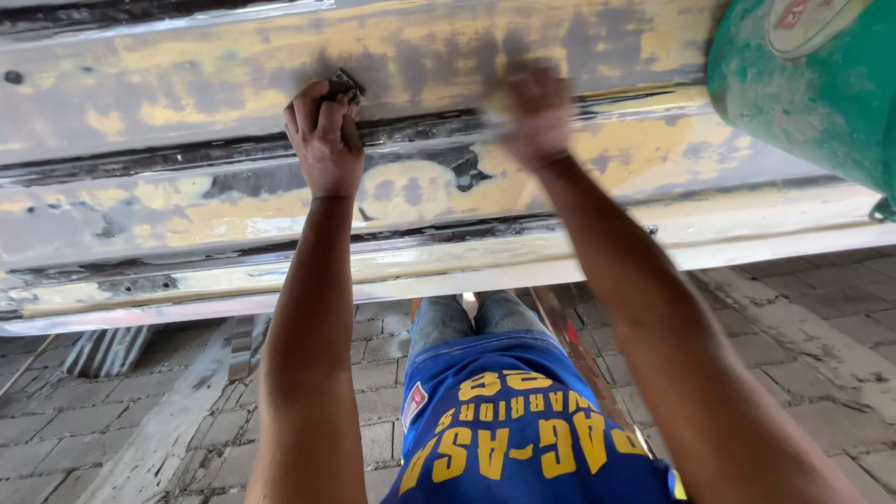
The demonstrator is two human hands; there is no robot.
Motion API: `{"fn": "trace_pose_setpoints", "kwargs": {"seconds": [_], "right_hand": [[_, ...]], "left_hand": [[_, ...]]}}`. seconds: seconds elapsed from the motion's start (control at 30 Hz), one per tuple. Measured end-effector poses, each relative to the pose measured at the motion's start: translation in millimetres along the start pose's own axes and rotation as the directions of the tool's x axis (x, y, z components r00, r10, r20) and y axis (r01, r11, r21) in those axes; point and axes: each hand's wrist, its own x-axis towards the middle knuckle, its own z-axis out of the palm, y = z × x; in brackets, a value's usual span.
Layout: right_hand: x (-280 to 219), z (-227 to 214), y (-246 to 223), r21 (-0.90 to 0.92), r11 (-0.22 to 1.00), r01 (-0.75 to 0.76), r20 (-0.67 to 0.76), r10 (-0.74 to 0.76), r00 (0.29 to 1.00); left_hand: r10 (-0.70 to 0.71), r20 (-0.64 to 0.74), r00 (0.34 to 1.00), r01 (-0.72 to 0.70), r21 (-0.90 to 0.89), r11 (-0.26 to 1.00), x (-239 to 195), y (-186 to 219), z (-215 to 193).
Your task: The person scrubs a large, horizontal metal surface with a yellow cloth in their right hand and a dark abrasive pad in their left hand. They move along the length of the surface, applying pressure to remove residue. The person briefly pauses to adjust the cloth before continuing the scrubbing motion.
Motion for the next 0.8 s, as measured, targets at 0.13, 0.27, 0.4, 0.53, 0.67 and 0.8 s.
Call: {"fn": "trace_pose_setpoints", "kwargs": {"seconds": [0.13,0.27,0.4,0.53,0.67,0.8], "right_hand": [[-36,-38,70,-0.117,0.911,-0.395,0.060,0.403,0.913],[-28,38,12,-0.013,0.798,-0.602,-0.270,0.577,0.770],[29,-17,-124,0.288,0.916,-0.279,0.102,0.260,0.960],[-20,-43,-104,0.185,0.977,0.103,0.052,-0.115,0.992],[-100,-91,-23,0.143,0.957,-0.252,0.241,0.213,0.947],[-140,-74,-4,0.006,0.899,-0.439,-0.090,0.438,0.895]], "left_hand": [[-0.052,-0.040,0.998,0.052,0.018,0.998,-2,1,4],[-0.083,-0.048,0.995,0.086,0.067,0.994,-3,2,5],[-0.039,-0.050,0.998,0.043,0.083,0.996,-3,-1,-6],[0.060,0.096,0.994,-0.068,0.081,0.994,-7,-10,-26],[0.156,0.157,0.975,-0.165,0.041,0.986,-22,-7,4],[0.290,0.144,0.946,-0.258,-0.208,0.944,0,106,83]]}}
